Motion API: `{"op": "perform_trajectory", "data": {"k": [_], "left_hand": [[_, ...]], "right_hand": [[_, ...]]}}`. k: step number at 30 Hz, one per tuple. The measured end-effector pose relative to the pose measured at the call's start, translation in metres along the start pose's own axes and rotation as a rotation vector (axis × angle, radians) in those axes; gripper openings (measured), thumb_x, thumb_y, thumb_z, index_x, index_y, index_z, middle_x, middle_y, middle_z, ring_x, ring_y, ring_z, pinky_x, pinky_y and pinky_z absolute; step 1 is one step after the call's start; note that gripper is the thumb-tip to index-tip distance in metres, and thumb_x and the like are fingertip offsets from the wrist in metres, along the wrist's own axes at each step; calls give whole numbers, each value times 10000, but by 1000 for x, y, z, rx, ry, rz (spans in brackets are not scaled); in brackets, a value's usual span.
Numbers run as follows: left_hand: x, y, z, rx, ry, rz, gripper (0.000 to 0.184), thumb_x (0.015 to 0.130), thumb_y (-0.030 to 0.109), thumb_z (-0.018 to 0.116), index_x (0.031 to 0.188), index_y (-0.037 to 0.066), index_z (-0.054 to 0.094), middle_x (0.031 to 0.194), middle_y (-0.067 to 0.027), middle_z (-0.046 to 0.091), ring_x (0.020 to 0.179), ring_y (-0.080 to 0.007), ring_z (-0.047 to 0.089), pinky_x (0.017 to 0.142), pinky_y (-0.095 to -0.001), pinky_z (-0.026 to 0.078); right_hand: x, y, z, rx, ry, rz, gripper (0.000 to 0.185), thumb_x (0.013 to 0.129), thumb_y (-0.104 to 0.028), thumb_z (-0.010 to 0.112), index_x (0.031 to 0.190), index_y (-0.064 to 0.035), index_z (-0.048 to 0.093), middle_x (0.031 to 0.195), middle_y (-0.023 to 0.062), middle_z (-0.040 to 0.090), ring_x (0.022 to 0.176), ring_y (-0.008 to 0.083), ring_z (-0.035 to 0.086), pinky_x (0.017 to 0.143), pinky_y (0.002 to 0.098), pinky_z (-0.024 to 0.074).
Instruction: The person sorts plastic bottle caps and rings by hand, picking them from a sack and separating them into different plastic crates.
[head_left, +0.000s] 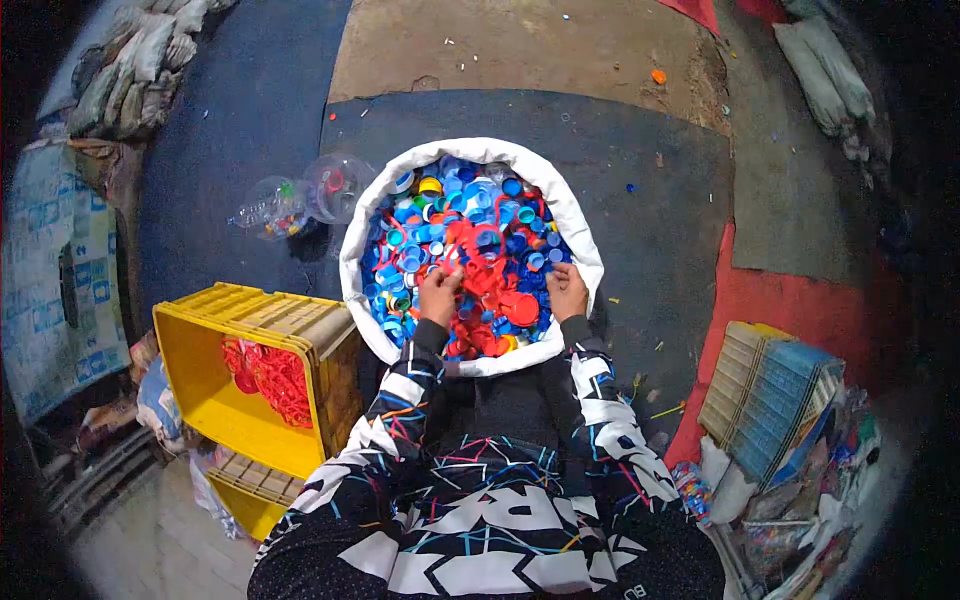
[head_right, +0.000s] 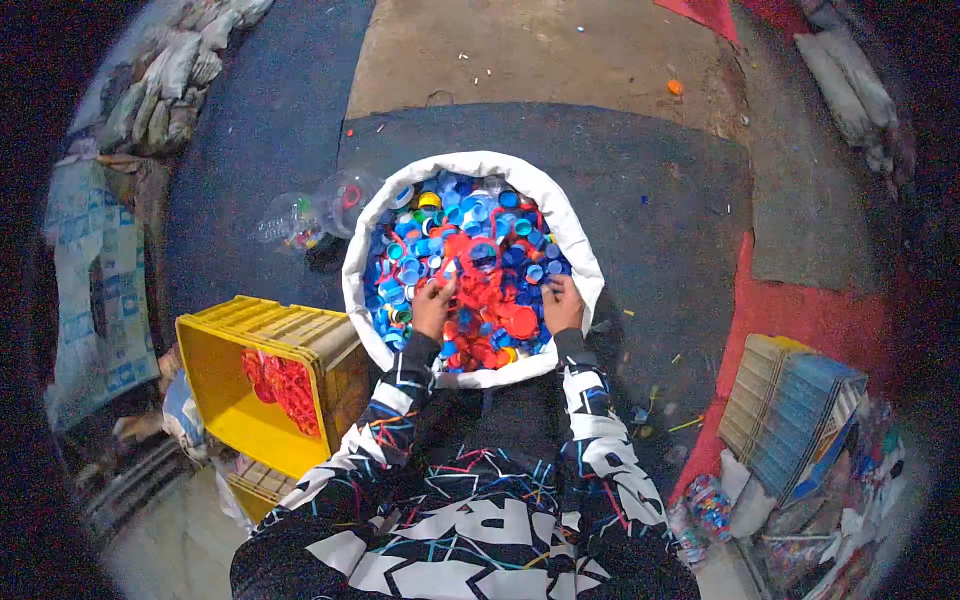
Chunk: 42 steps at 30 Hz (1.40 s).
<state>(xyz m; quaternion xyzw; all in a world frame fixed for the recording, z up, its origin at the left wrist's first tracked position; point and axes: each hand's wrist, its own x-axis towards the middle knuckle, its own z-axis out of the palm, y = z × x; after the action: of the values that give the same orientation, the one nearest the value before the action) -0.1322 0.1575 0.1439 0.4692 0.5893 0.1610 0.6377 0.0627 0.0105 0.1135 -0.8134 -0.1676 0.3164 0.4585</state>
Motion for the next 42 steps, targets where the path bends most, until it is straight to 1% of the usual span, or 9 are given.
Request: {"op": "perform_trajectory", "data": {"k": [4, 9, 10, 17, 27, 31, 33, 36, 42], "left_hand": [[-26, 6, -27, -278, 86, -97, 145, 830, 190, 614, 809, 48, 593, 654, 4, 539, 549, -61, 485, 483, -214, 401], [-56, 2, -57, -396, 122, -169, 150, 845, 185, 599, 894, 44, 587, 699, -9, 572, 561, -79, 529, 495, -207, 428], [-64, 5, -59, -409, 167, -178, 158, 846, 189, 599, 912, 46, 588, 721, -5, 575, 564, -76, 531, 501, -207, 428], [-95, -10, -76, -595, 195, -252, 155, 856, 172, 588, 937, 40, 587, 762, -3, 571, 603, -80, 514, 512, -226, 416], [-89, -25, -53, -544, 37, -130, 237, 911, 223, 478, 1006, 35, 584, 671, 20, 500, 593, -85, 502, 495, -226, 393], [-66, -27, -41, -140, -221, -347, 303, 898, 301, 465, 915, 28, 595, 637, -24, 518, 511, -88, 491, 467, -234, 391], [-48, -58, -11, 208, -187, 226, 340, 850, 384, 521, 773, 59, 583, 549, -10, 512, 407, -90, 441, 376, -248, 320], [-51, -37, 28, 199, -316, -132, 333, 791, 366, 609, 799, 33, 607, 601, -31, 567, 480, -115, 552, 440, -263, 412], [-42, -55, 76, 676, -211, -17, 423, 698, 446, 683, 745, 33, 606, 630, -60, 602, 587, -175, 585, 545, -336, 449]], "right_hand": [[34, -20, 18, 2, 62, -45, 207, 818, -175, 594, 978, -46, 614, 641, 38, 609, 557, 102, 562, 502, 266, 450], [103, 0, 56, -237, 214, -40, 270, 805, -216, 577, 1025, -63, 614, 653, 98, 631, 511, 187, 616, 515, 307, 468], [104, -30, 54, -224, 132, 193, 258, 782, -210, 596, 981, -48, 627, 844, 158, 651, 805, 293, 622, 727, 368, 468], [114, -61, 62, -270, 61, 202, 399, 688, -300, 718, 966, -25, 638, 896, 115, 650, 786, 215, 615, 728, 325, 472], [52, -121, 29, -101, -74, -256, 195, 708, -186, 724, 791, -29, 645, 660, 34, 602, 596, 106, 531, 578, 263, 438], [38, -130, 7, 93, -39, -215, 194, 721, -174, 724, 801, -17, 643, 666, 14, 596, 615, 69, 518, 569, 231, 424], [27, -134, -7, 183, -16, -198, 196, 741, -148, 712, 825, 9, 628, 695, 11, 603, 641, 53, 519, 570, 208, 415], [14, -128, -30, 281, 3, -152, 206, 755, -141, 702, 856, 14, 613, 730, 15, 607, 632, 52, 526, 555, 193, 413], [-10, -74, -54, 471, 58, 114, 185, 752, -129, 700, 855, -15, 596, 698, 8, 599, 578, 52, 528, 496, 195, 399]]}}
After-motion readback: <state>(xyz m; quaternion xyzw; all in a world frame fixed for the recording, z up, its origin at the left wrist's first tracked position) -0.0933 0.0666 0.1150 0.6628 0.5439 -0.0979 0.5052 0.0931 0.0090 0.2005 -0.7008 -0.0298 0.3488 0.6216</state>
